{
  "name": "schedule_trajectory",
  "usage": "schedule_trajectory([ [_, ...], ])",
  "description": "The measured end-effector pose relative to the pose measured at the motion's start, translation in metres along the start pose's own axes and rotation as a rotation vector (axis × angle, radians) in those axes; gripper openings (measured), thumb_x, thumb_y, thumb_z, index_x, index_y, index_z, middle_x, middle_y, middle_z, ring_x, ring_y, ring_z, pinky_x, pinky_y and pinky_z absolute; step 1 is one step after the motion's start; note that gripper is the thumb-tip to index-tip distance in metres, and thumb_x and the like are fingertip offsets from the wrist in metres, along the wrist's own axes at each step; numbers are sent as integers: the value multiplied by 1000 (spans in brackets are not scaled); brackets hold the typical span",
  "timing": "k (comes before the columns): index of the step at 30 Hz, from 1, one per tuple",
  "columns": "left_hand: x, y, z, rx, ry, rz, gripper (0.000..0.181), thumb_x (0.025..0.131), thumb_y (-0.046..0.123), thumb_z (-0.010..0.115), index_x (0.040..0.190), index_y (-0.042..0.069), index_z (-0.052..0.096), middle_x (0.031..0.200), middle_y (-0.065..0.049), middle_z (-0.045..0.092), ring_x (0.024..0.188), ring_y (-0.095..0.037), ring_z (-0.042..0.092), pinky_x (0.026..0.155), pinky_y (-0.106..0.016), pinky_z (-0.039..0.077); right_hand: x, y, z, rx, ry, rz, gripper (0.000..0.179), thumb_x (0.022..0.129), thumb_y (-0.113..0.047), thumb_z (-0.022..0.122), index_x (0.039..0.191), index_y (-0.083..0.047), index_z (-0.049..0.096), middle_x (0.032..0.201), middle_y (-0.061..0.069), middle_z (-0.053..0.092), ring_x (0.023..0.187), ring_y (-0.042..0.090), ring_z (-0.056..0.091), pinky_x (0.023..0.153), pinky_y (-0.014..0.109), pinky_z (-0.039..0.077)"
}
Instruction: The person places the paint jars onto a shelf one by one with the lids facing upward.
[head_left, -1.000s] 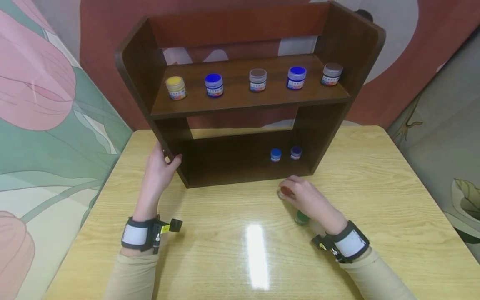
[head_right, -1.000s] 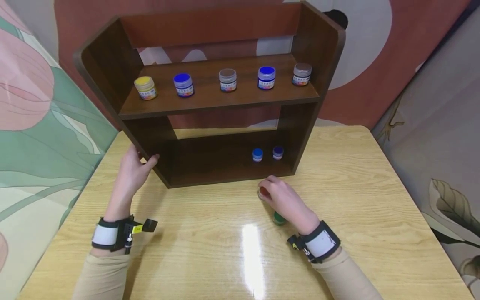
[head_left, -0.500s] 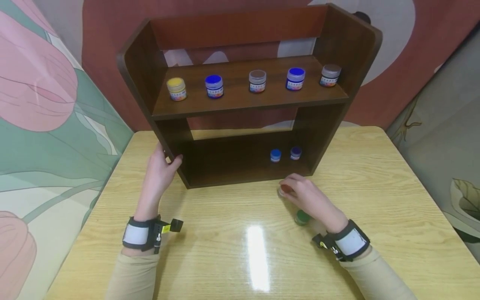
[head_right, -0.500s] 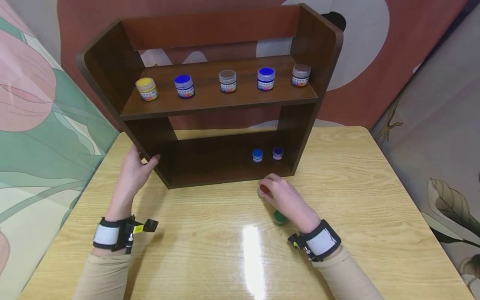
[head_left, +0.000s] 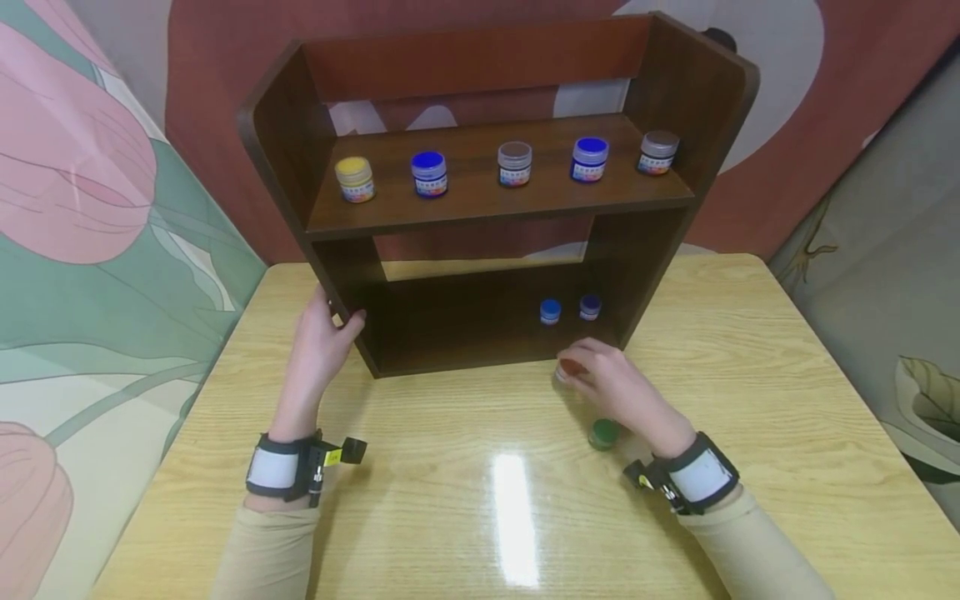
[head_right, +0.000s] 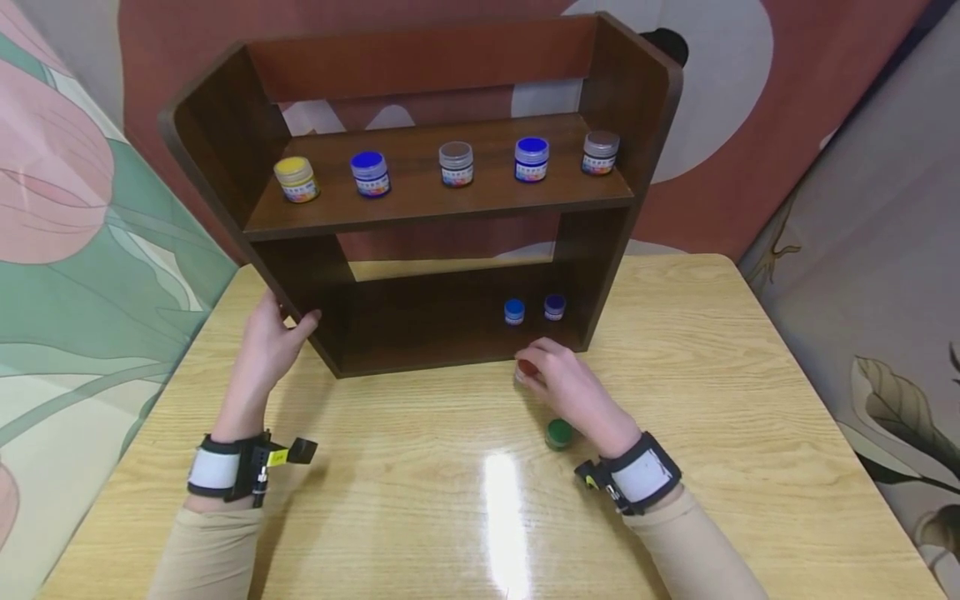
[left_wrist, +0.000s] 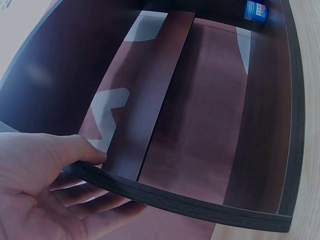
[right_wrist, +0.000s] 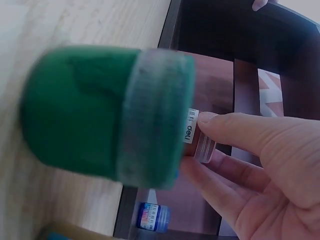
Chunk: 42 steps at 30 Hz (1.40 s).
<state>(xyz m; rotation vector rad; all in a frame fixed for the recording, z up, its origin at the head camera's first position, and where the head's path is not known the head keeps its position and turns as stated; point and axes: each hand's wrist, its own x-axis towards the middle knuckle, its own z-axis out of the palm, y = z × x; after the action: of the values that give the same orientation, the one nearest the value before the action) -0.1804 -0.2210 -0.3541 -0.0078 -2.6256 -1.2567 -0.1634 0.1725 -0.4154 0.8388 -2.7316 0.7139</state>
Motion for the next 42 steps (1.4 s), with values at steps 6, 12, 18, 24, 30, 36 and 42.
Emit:
schedule_trajectory([
  [6,0,-1,0,0,2,1,53,97,12,59,144,1,37,145,-24,50,138,-44,47,102,-59,51,8,-3,-7,-3,-5,15,30,85,-12,79,112,0,71,108,15,72,94,25,71,81,39,62],
  [12,0,-2,0,3,2,3,54,97,13,60,145,1,37,146,-24,50,137,-45,48,102,-59,51,20,-3,-12,-33,6,-12,29,84,-9,79,110,0,71,107,17,72,94,28,71,82,41,62],
  [18,1,-3,-1,-4,-2,4,55,96,12,60,144,-1,36,146,-25,50,138,-45,46,102,-59,51,32,-4,-15,-28,-13,-5,30,85,-7,77,114,0,70,111,17,71,96,29,71,81,41,62],
  [24,2,-3,-1,-10,-9,0,56,97,12,59,145,-1,35,146,-25,49,139,-45,46,102,-59,51,45,-6,-16,-15,-4,-10,28,85,-6,77,112,-1,71,110,16,71,95,27,71,80,39,62],
  [30,2,-3,-1,-8,-9,4,56,97,12,59,145,-1,35,145,-25,50,138,-45,47,102,-58,52,56,-8,-16,-8,-20,-6,29,86,-5,76,114,-1,70,107,15,72,94,26,71,81,38,62],
  [36,2,-1,-1,-4,-17,3,56,97,12,59,145,-1,34,145,-25,50,138,-45,47,102,-59,51,62,-10,-15,24,-49,17,30,87,-4,75,117,0,69,111,15,71,97,26,71,84,38,62],
  [42,1,0,-2,-10,-21,-2,56,97,12,59,145,0,34,146,-25,49,138,-45,46,102,-58,51,69,-10,-9,30,-61,34,30,88,-5,74,116,0,69,112,16,71,99,26,71,86,39,62],
])
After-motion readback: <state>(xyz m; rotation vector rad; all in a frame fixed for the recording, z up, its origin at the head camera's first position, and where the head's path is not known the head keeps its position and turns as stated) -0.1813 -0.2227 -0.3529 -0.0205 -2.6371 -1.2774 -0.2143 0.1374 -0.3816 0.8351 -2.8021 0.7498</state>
